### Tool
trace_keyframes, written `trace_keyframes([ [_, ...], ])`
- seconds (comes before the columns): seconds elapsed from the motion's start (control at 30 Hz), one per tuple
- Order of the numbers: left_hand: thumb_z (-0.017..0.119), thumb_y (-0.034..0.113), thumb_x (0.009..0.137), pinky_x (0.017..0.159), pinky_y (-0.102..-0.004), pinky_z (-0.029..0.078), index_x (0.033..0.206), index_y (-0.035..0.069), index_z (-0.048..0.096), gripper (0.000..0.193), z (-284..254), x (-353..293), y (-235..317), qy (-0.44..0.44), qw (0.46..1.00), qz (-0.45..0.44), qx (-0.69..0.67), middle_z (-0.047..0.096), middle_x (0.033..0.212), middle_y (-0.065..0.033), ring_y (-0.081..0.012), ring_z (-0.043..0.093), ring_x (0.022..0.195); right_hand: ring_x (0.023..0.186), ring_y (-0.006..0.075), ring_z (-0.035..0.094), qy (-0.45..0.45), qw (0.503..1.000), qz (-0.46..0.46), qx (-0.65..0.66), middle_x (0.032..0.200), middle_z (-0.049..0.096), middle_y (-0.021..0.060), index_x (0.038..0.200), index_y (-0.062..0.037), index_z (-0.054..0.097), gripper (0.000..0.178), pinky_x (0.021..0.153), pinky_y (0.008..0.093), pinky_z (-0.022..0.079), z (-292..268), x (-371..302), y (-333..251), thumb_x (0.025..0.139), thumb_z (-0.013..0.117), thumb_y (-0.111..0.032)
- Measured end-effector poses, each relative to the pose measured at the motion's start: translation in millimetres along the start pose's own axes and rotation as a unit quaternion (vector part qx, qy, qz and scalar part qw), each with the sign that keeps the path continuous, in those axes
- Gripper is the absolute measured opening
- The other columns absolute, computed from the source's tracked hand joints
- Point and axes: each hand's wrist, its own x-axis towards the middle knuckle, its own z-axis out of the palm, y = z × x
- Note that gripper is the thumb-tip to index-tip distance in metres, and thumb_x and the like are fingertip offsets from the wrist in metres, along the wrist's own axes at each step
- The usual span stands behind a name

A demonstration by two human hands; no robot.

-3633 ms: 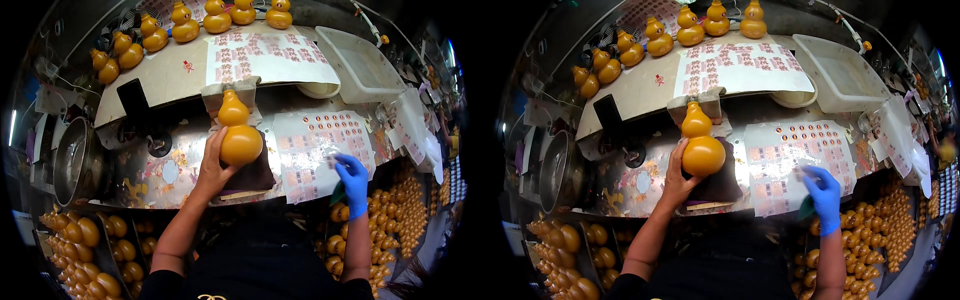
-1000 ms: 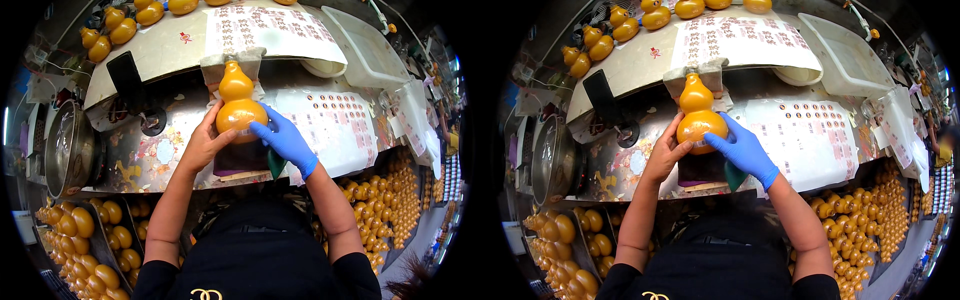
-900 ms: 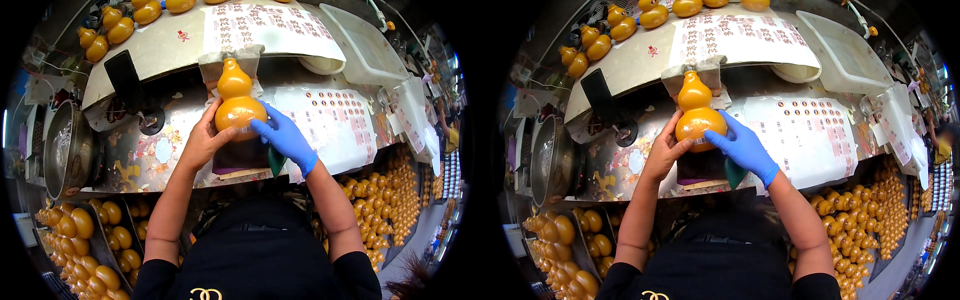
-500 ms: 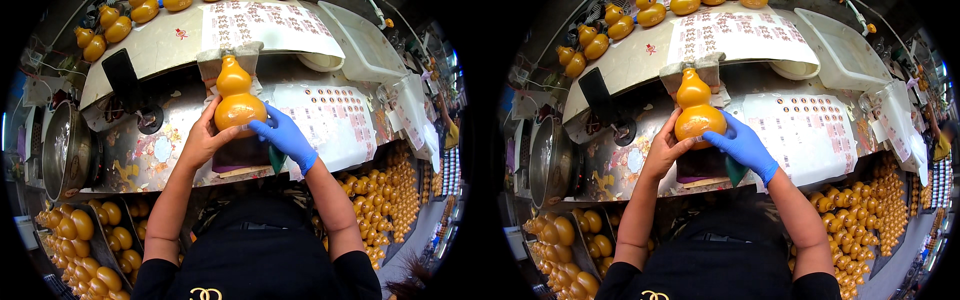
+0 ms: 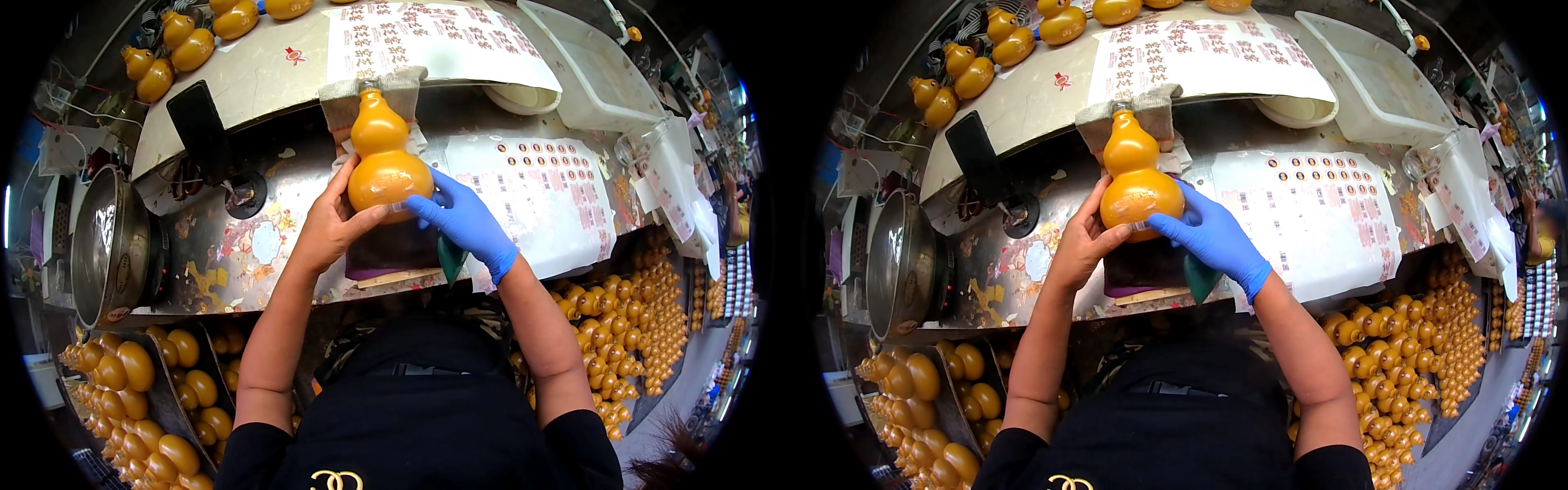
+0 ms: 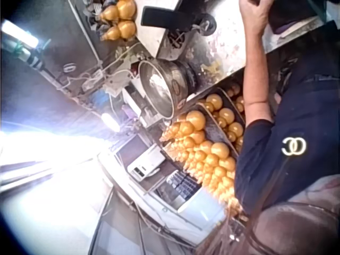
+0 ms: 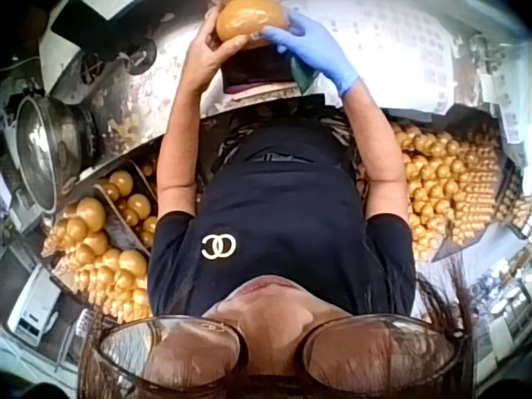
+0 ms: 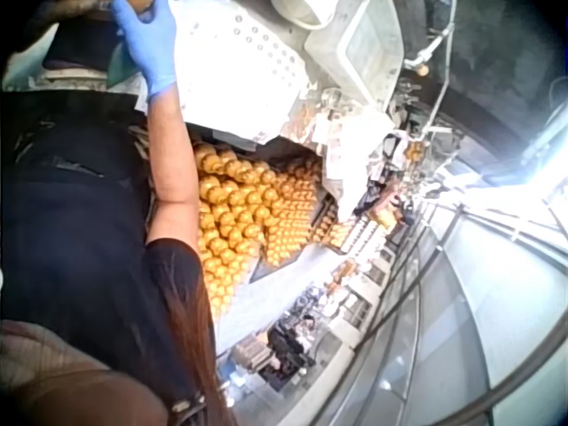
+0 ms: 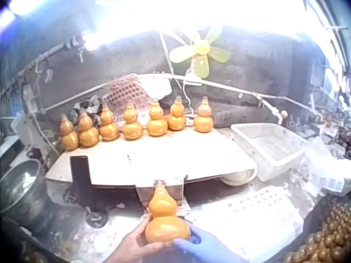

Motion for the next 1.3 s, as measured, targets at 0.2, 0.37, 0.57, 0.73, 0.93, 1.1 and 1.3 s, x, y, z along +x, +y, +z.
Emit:
trace_keyframes([
  [0.2, 0.070, 0.018, 0.085, 0.109, -0.0343, 0.033, 0.149, -0.003, 0.019, 0.085, -2, 2, -4, -0.006, 1.000, 0.013, 0.020, 0.039, 0.142, -0.0164, -0.0232, 0.042, 0.131, 0.069, 0.0061, 0.054, 0.017, 1.000, 0.001, 0.026, 0.085, 0.062, 0.0010, 0.135, -0.0023, 0.049, 0.058, 0.068, 0.0208, 0.047, -1, 0, 3, 0.090, 0.064, -0.036],
  [0.37, 0.065, 0.028, 0.091, 0.111, -0.0338, 0.027, 0.149, -0.002, 0.018, 0.080, -10, 3, -12, 0.038, 0.999, 0.017, -0.033, 0.035, 0.145, -0.0181, -0.0241, 0.035, 0.135, 0.079, 0.0107, 0.059, 0.099, 0.918, 0.023, 0.383, 0.101, 0.061, 0.0059, 0.125, -0.0022, 0.051, 0.039, 0.072, 0.0215, 0.049, -18, -19, 10, 0.097, 0.051, -0.029],
  [0.57, 0.062, 0.038, 0.092, 0.110, -0.0346, 0.029, 0.149, -0.002, 0.016, 0.083, 4, 1, -26, 0.051, 0.987, 0.079, 0.128, 0.033, 0.147, -0.0193, -0.0263, 0.035, 0.135, 0.088, 0.0177, 0.064, 0.213, 0.951, -0.222, -0.006, 0.103, 0.062, 0.0084, 0.115, -0.0042, 0.051, 0.033, 0.076, 0.0287, 0.052, 42, -39, 4, 0.087, 0.067, -0.011],
  [0.73, 0.060, 0.044, 0.092, 0.110, -0.0350, 0.029, 0.149, -0.002, 0.016, 0.086, 1, 1, -26, 0.047, 0.980, 0.067, 0.180, 0.033, 0.147, -0.0201, -0.0275, 0.036, 0.135, 0.085, 0.0190, 0.065, 0.250, 0.940, -0.215, -0.091, 0.097, 0.064, 0.0140, 0.113, -0.0036, 0.050, 0.033, 0.076, 0.0304, 0.052, 42, -33, 14, 0.087, 0.068, -0.015],
  [0.93, 0.063, 0.045, 0.089, 0.106, -0.0349, 0.035, 0.146, -0.003, 0.021, 0.086, 6, 0, -13, 0.051, 0.988, 0.025, 0.142, 0.041, 0.140, -0.0207, -0.0265, 0.043, 0.129, 0.084, 0.0111, 0.057, 0.241, 0.964, -0.093, 0.060, 0.096, 0.059, 0.0072, 0.110, -0.0026, 0.049, 0.034, 0.075, 0.0256, 0.050, 24, -31, 28, 0.088, 0.069, -0.019],
  [1.1, 0.065, 0.042, 0.088, 0.104, -0.0346, 0.038, 0.142, -0.004, 0.028, 0.081, 15, 9, -4, 0.074, 0.988, 0.007, 0.138, 0.047, 0.132, -0.0193, -0.0238, 0.048, 0.123, 0.083, 0.0109, 0.057, 0.302, 0.937, -0.153, 0.087, 0.096, 0.059, 0.0068, 0.110, -0.0030, 0.052, 0.031, 0.072, 0.0252, 0.050, 30, -33, 23, 0.086, 0.069, -0.013],
  [1.3, 0.059, 0.038, 0.094, 0.106, -0.0323, 0.034, 0.142, -0.002, 0.029, 0.069, 10, 11, 2, 0.063, 0.996, -0.016, 0.060, 0.047, 0.133, -0.0166, -0.0208, 0.045, 0.125, 0.082, 0.0233, 0.057, 0.326, 0.802, -0.422, -0.269, 0.095, 0.058, 0.0088, 0.108, -0.0047, 0.063, 0.042, 0.072, 0.0323, 0.048, 45, -39, 13, 0.070, 0.071, 0.009],
])
